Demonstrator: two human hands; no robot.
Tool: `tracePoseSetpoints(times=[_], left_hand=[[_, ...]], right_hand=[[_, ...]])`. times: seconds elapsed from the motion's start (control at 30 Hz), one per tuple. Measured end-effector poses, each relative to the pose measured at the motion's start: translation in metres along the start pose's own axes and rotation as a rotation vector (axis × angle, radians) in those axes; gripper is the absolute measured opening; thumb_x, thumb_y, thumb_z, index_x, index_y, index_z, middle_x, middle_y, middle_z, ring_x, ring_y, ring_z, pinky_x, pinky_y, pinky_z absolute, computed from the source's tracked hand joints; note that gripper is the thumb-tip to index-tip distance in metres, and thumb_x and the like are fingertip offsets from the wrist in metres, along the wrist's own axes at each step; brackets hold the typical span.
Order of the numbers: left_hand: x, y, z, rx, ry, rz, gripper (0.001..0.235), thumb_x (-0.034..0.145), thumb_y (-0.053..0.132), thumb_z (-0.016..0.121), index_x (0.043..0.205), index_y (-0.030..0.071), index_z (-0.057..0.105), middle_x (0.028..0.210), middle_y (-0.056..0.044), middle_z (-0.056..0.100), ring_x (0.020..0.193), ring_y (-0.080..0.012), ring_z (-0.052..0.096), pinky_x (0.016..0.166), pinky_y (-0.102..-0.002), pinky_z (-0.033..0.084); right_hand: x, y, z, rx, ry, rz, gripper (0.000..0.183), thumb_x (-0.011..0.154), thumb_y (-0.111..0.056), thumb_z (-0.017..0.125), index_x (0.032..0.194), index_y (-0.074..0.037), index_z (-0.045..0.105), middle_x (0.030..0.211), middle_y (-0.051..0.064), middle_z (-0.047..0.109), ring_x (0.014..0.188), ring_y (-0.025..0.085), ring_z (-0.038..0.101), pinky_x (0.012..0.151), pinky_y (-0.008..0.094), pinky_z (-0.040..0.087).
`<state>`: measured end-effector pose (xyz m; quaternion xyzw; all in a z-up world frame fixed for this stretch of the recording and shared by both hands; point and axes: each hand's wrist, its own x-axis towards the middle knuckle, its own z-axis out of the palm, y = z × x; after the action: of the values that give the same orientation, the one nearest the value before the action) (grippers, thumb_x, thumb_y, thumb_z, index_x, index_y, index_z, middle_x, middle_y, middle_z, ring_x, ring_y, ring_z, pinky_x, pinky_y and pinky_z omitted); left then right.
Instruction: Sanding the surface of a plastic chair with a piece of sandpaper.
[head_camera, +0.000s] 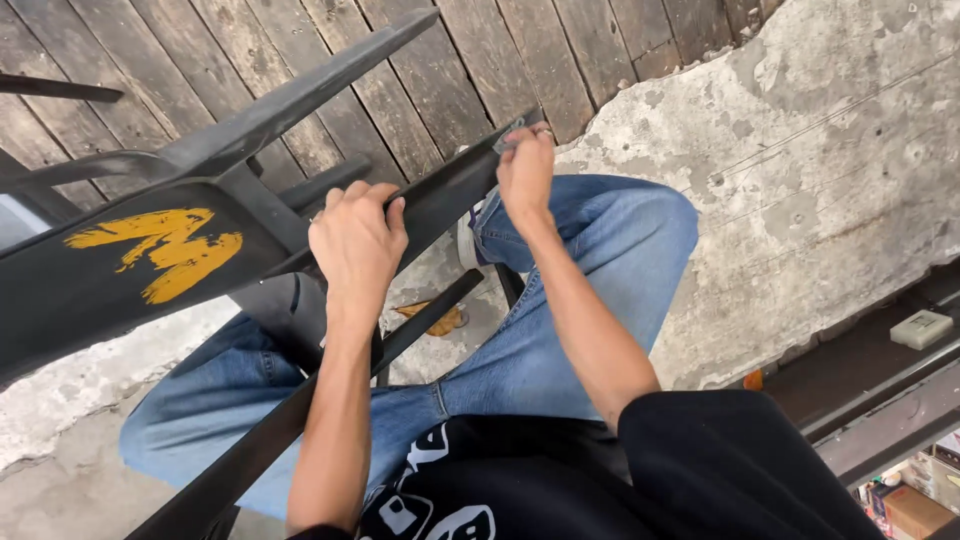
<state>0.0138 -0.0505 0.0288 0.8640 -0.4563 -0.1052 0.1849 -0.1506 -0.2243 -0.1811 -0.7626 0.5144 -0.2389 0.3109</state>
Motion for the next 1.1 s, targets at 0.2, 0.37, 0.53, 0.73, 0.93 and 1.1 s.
tracePoseSetpoints(times=[0.2,0.37,0.53,0.73,0.93,1.1], left_hand=[[-0.005,0.001,0.009,0.028,-0.045,-0.045,0.014,0.088,0.025,0.076,0.095,0.013,0.081,0.089,-0.007,0.071,0.086,-0.0315,0.066,0.074,-0.045,0.051],[-0.007,0.003,0.003,0.051,-0.049,-0.053,0.015,0.09,0.025,0.075,0.095,0.012,0.08,0.092,-0.007,0.07,0.088,-0.0301,0.066,0.079,-0.045,0.049],[-0.006,0.008,0.0,0.031,-0.055,-0.035,0.015,0.091,0.024,0.074,0.096,0.011,0.08,0.094,-0.006,0.071,0.089,-0.0295,0.065,0.078,-0.044,0.048],[-0.006,0.007,-0.013,0.053,-0.082,-0.047,0.016,0.095,0.025,0.072,0.101,0.011,0.08,0.094,-0.005,0.071,0.088,-0.0286,0.065,0.077,-0.044,0.047],[-0.017,0.004,-0.008,0.052,-0.066,-0.028,0.016,0.096,0.025,0.07,0.101,0.012,0.08,0.097,-0.003,0.072,0.09,-0.0269,0.066,0.08,-0.042,0.049],[-0.014,0.01,-0.003,0.088,-0.075,-0.022,0.016,0.093,0.024,0.07,0.101,0.013,0.079,0.098,-0.004,0.072,0.092,-0.027,0.066,0.079,-0.042,0.048]], right_hand=[[-0.067,-0.135,-0.06,0.204,-0.23,-0.124,0.015,0.081,0.002,0.069,0.096,0.0,0.071,0.092,0.018,0.06,0.088,0.037,0.065,0.079,0.044,0.054],[-0.019,-0.043,-0.024,-0.167,-0.163,0.029,0.013,0.084,-0.002,0.067,0.097,-0.002,0.07,0.095,0.021,0.064,0.083,0.038,0.066,0.075,0.048,0.054],[-0.044,-0.083,-0.031,-0.166,-0.055,0.031,0.017,0.081,-0.001,0.066,0.098,0.0,0.068,0.101,0.024,0.064,0.084,0.041,0.066,0.075,0.049,0.054],[-0.043,-0.078,-0.015,-0.007,-0.025,0.002,0.016,0.089,0.004,0.059,0.105,0.001,0.06,0.106,0.026,0.057,0.087,0.042,0.06,0.078,0.053,0.045],[0.005,-0.004,0.002,-0.157,0.345,0.233,0.016,0.093,-0.002,0.057,0.108,0.0,0.063,0.101,0.024,0.063,0.094,0.044,0.062,0.082,0.053,0.047],[-0.037,-0.05,-0.027,0.038,0.052,0.131,0.016,0.085,-0.002,0.064,0.1,0.001,0.063,0.106,0.026,0.063,0.097,0.044,0.064,0.085,0.047,0.051]])
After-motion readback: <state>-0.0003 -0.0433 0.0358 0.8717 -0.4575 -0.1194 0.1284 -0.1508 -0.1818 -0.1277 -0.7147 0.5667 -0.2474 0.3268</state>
